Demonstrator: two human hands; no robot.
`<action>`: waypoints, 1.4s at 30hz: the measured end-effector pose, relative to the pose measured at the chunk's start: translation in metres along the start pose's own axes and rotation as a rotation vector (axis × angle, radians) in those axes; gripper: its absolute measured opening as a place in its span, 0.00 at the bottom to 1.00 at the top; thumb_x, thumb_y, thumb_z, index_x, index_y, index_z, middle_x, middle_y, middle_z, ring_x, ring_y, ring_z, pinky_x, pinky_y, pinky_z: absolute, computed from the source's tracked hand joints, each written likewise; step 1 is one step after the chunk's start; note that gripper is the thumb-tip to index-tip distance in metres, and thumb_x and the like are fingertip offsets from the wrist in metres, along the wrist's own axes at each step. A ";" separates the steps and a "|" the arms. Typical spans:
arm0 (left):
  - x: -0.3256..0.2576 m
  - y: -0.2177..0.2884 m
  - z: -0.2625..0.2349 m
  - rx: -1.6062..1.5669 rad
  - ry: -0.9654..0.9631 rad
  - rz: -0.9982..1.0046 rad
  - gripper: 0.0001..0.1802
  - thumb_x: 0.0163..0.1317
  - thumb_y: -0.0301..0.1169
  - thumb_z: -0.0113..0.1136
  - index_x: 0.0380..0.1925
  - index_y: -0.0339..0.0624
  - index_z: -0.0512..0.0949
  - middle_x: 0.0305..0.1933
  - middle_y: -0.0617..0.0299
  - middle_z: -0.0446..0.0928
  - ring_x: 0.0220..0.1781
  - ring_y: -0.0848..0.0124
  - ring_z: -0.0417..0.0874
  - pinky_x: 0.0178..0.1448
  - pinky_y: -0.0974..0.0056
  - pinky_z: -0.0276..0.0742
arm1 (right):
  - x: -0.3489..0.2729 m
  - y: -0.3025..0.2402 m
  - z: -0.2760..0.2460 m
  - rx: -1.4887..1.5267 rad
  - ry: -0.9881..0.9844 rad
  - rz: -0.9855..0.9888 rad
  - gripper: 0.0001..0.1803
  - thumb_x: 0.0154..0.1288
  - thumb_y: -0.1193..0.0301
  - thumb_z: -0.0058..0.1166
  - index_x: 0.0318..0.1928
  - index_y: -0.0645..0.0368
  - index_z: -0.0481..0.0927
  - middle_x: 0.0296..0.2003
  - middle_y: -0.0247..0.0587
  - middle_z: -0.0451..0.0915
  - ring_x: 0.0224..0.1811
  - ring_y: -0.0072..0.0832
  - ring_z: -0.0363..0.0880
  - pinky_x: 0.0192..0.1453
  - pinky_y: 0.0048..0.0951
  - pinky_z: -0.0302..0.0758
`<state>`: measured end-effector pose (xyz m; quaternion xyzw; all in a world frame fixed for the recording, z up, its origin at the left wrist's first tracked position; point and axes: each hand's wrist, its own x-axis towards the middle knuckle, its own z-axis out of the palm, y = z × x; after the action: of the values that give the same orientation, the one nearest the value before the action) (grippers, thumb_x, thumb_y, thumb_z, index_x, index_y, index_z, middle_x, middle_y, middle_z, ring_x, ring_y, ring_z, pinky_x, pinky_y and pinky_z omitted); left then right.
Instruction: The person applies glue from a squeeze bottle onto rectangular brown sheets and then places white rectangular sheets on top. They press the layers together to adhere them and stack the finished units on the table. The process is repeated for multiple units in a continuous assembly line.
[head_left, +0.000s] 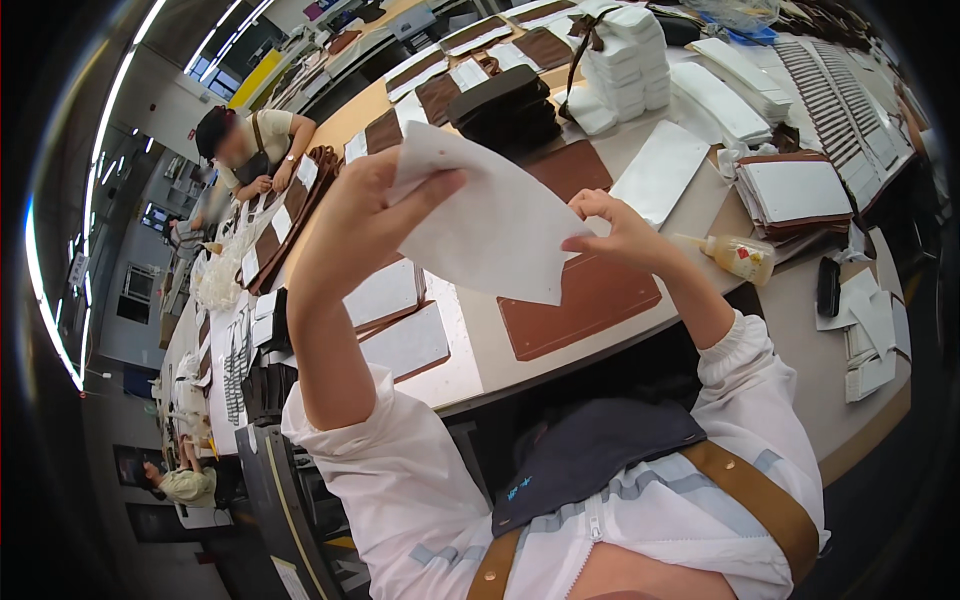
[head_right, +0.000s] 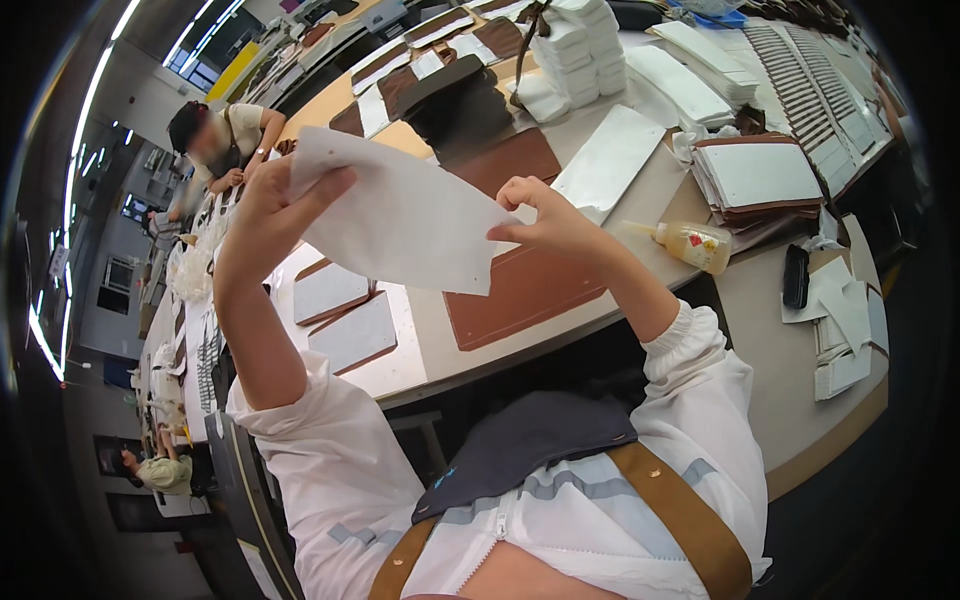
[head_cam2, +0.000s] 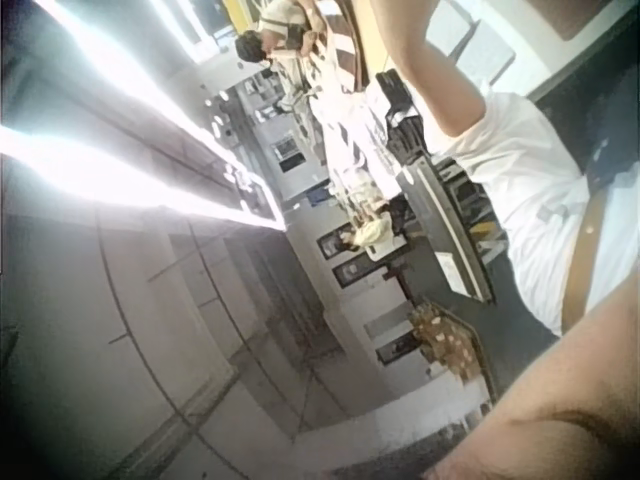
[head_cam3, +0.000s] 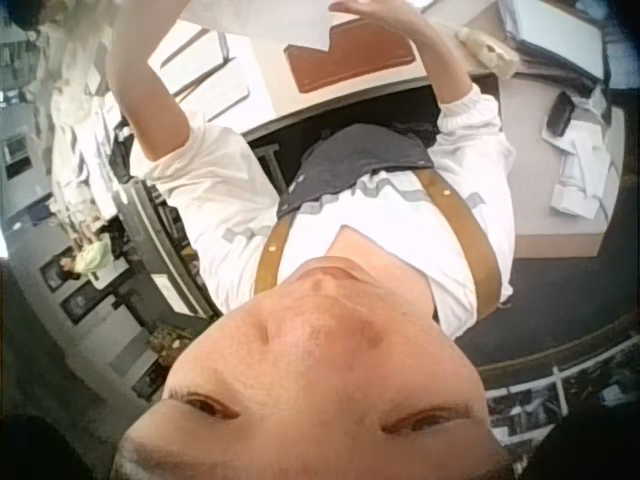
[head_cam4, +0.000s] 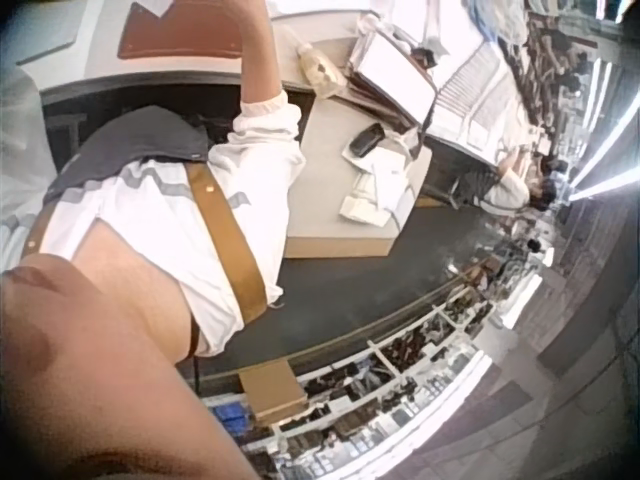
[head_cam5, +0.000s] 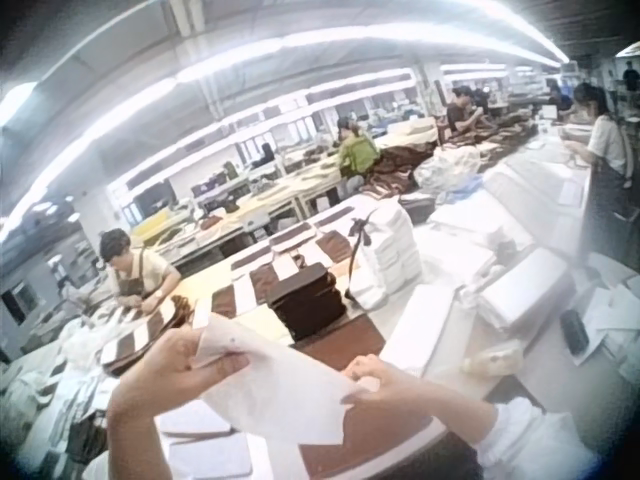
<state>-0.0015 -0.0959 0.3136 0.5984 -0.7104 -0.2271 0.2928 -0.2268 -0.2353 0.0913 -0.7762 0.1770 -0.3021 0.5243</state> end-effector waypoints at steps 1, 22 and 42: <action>-0.008 -0.006 -0.007 -0.070 0.039 -0.043 0.14 0.72 0.34 0.63 0.47 0.32 0.83 0.38 0.62 0.87 0.37 0.79 0.85 0.44 0.70 0.80 | -0.002 0.003 0.004 0.104 0.004 0.029 0.12 0.64 0.66 0.68 0.45 0.57 0.84 0.47 0.32 0.80 0.53 0.23 0.76 0.62 0.28 0.70; -0.074 -0.186 0.163 -0.657 0.572 -0.475 0.19 0.76 0.43 0.56 0.45 0.38 0.83 0.28 0.75 0.75 0.26 0.86 0.66 0.29 0.75 0.62 | -0.041 0.029 0.015 0.373 0.475 0.232 0.09 0.74 0.72 0.55 0.47 0.66 0.80 0.34 0.34 0.86 0.32 0.12 0.79 0.39 0.17 0.75; -0.121 -0.185 0.223 -0.231 0.420 -0.533 0.38 0.72 0.31 0.58 0.78 0.43 0.54 0.24 0.61 0.77 0.27 0.70 0.77 0.36 0.63 0.74 | -0.077 0.062 0.007 0.256 0.416 0.359 0.08 0.75 0.72 0.55 0.48 0.64 0.79 0.36 0.33 0.85 0.35 0.12 0.79 0.40 0.17 0.74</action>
<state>-0.0086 -0.0165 0.0101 0.7592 -0.4233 -0.2462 0.4288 -0.2777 -0.2085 0.0102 -0.5816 0.3756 -0.3770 0.6152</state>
